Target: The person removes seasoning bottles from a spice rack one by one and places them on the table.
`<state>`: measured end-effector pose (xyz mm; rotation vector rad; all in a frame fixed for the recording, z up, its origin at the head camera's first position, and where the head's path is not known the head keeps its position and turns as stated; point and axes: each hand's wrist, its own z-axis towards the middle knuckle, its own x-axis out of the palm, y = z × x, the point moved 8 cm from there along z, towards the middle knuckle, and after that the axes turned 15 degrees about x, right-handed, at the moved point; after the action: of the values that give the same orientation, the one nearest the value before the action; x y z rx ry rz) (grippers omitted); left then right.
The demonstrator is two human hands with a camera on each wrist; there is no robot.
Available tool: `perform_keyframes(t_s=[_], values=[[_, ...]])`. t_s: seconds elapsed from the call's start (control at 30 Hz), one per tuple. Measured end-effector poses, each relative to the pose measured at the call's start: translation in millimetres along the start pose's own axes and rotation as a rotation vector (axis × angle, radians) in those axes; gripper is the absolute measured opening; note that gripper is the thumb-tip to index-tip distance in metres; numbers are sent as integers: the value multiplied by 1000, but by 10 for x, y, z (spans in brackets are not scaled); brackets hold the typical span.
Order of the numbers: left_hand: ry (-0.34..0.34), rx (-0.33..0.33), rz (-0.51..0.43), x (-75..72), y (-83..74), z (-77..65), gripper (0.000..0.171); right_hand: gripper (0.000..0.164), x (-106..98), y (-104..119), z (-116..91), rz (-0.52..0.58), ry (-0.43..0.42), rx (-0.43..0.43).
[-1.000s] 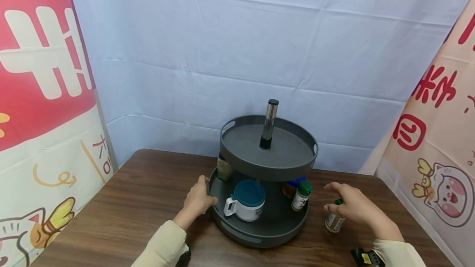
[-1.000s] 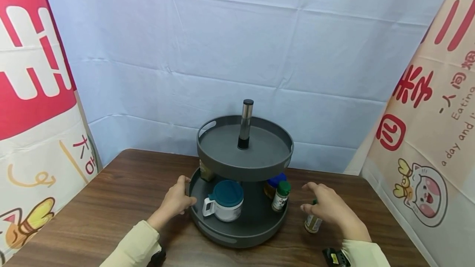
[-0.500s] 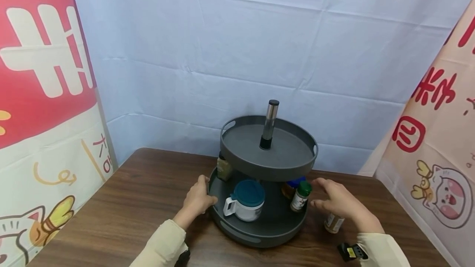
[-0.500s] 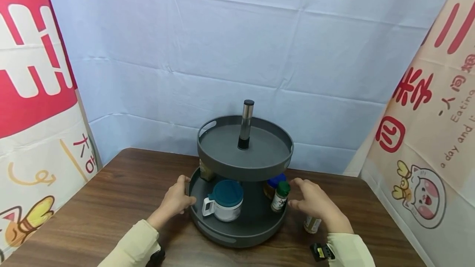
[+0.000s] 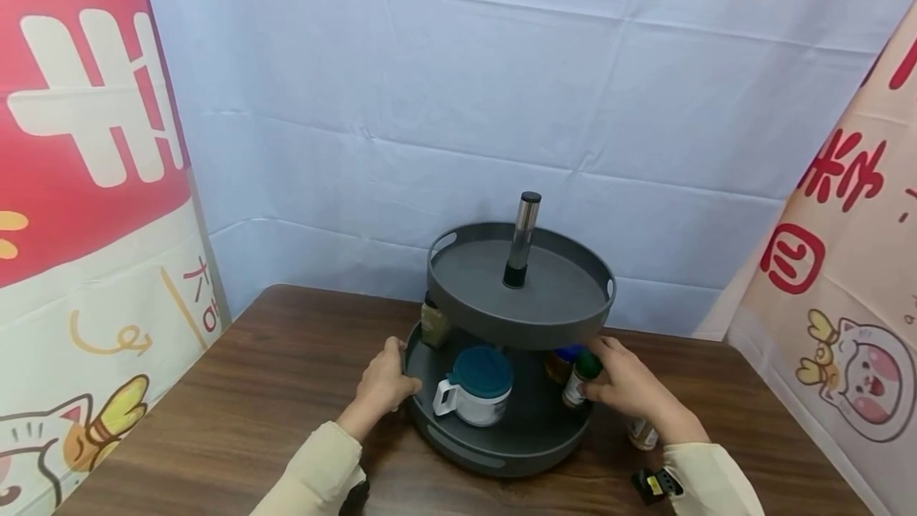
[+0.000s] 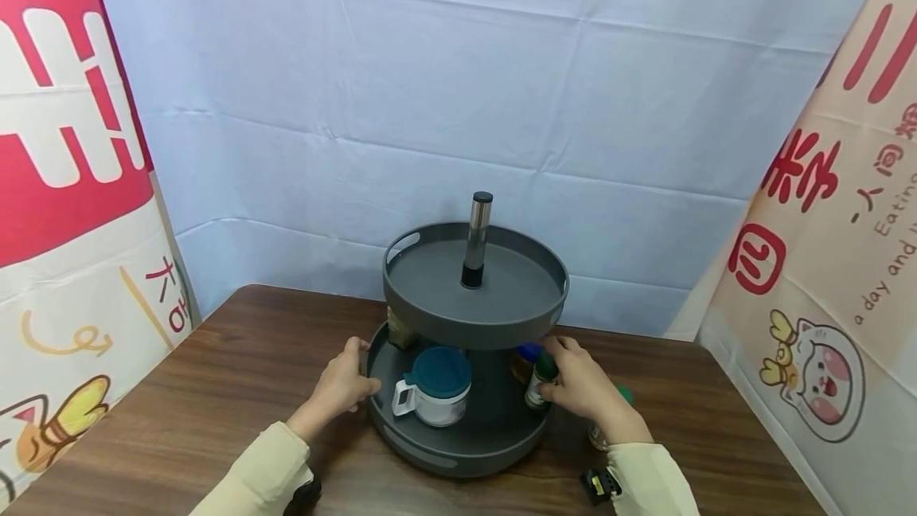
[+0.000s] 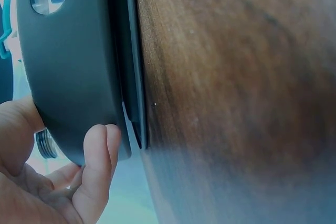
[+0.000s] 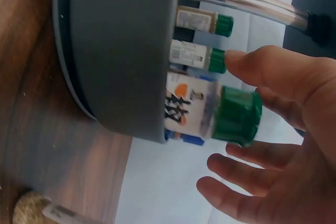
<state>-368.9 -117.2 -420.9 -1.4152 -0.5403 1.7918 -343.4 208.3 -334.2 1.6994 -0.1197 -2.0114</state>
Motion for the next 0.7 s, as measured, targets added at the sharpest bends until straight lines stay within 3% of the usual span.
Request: perform_keyframes(t_s=[0.13, 0.43, 0.7], values=[[-2, -2, 6, 6, -3, 6, 61, 65, 73, 21, 22, -3, 24, 0], [3, -7, -3, 9, -1, 8, 62, 27, 114, 68, 35, -23, 14, -33], [4, -18, -11, 22, 10, 2, 62, 22, 112, 61, 31, -29, 1, -41]])
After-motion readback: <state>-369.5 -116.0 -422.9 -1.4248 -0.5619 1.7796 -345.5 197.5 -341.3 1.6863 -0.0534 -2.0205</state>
